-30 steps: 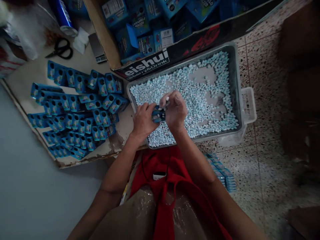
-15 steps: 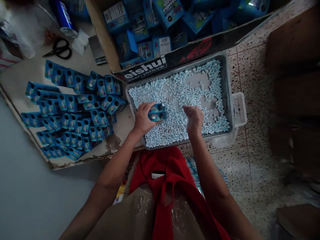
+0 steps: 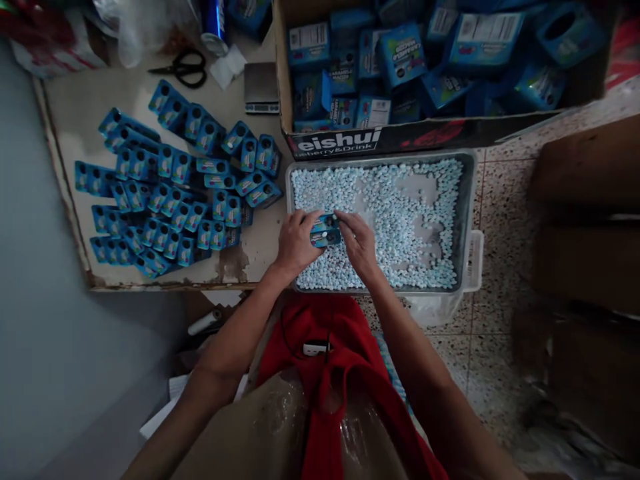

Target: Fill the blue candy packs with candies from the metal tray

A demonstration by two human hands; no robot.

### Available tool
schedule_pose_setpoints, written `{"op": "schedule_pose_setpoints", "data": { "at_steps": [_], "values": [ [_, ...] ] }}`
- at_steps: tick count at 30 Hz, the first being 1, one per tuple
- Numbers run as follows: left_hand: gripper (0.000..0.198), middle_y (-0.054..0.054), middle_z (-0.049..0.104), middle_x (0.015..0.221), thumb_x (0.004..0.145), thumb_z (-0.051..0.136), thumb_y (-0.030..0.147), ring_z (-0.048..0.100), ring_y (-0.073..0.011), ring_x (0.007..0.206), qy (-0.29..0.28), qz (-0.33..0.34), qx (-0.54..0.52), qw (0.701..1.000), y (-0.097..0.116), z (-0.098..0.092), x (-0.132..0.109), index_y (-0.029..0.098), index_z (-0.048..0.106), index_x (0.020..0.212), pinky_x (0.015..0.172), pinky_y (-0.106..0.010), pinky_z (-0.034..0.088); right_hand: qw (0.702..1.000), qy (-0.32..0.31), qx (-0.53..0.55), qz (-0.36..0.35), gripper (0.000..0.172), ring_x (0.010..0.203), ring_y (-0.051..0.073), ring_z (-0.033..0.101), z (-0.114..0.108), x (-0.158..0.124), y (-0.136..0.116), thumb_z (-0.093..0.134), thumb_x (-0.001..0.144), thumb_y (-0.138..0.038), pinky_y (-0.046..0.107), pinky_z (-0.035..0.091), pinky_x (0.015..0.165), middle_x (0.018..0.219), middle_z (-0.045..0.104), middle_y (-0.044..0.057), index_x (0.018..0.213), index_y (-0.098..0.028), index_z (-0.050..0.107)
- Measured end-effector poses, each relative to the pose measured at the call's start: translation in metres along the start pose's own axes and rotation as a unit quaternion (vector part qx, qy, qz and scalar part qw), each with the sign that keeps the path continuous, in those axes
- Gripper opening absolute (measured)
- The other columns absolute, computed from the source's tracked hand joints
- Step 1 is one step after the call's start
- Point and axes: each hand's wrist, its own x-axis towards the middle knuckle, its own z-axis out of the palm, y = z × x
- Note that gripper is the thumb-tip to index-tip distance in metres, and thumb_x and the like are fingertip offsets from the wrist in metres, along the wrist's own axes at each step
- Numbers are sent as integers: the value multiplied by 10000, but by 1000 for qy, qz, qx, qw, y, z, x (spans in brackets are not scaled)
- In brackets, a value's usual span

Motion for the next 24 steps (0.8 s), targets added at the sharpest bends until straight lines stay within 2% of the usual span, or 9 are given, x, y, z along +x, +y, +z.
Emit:
{"op": "schedule_pose_setpoints", "data": {
  "at_steps": [3,6,9,12,15,18,20,22,24],
  "values": [
    [705,-109,647,1274,731,879,260,613,-342,1201,24,-44,-35,998,-4,4,-6,234,638,1393,1094,-451,512,996,-51,-56,-41,447,1291,264,666,6,-3,-7,411,1097,-460,455,545,1159,1369,708,117,1373,-258,699],
    [750,-109,648,1299,687,914,268,610,-352,1220,23,-75,-59,995,-7,4,-11,238,635,1383,1090,-455,517,996,-41,-66,-46,414,1351,279,633,8,-12,-16,435,1092,-453,504,520,1196,1450,664,113,1383,-283,676],
    [722,-110,657,1279,700,896,265,608,-356,1200,15,-76,-54,996,-9,-2,-15,234,647,1377,1069,-466,518,1000,9,-24,-12,362,1145,270,696,15,-12,-27,628,1006,-476,481,601,1039,1295,703,124,1289,-257,685],
    [654,-112,668,1252,744,846,229,607,-347,1175,34,-75,-46,996,-14,-8,-23,231,667,1373,1054,-465,515,997,19,45,61,294,921,216,678,28,-8,-37,771,863,-464,386,614,839,1035,693,66,1026,-233,688],
    [646,-113,675,1253,743,856,220,612,-325,1174,81,-101,-73,989,-21,-7,-38,216,673,1363,1060,-444,519,973,-7,180,148,366,930,191,682,38,-9,-47,856,723,-387,325,594,801,965,674,11,962,-240,621],
    [687,-117,686,1249,728,909,293,623,-317,1173,124,-115,-107,980,-33,-3,-59,214,665,1366,1068,-445,530,928,-37,296,223,646,992,171,713,43,-12,-57,956,556,-279,303,591,865,1055,711,-9,1102,-262,610],
    [767,-125,694,1236,682,963,383,635,-319,1169,169,-127,-125,969,-44,-6,-78,212,656,1364,1068,-445,540,906,-39,329,262,703,945,149,735,45,-11,-62,951,559,-273,283,588,851,1089,734,-8,1178,-279,618],
    [821,-127,704,1209,639,992,443,656,-314,1147,231,-153,-129,952,-57,-19,-105,211,644,1346,1051,-439,553,896,-37,329,295,655,889,141,752,44,-9,-65,926,585,-304,269,592,804,1082,752,2,1179,-282,651],
    [799,-121,706,1205,665,977,458,675,-303,1124,303,-203,-104,925,-75,-43,-141,220,619,1339,1030,-435,561,894,-28,301,330,603,853,145,759,37,-7,-63,923,554,-313,260,601,760,1034,766,9,1112,-266,700]
  ]
}}
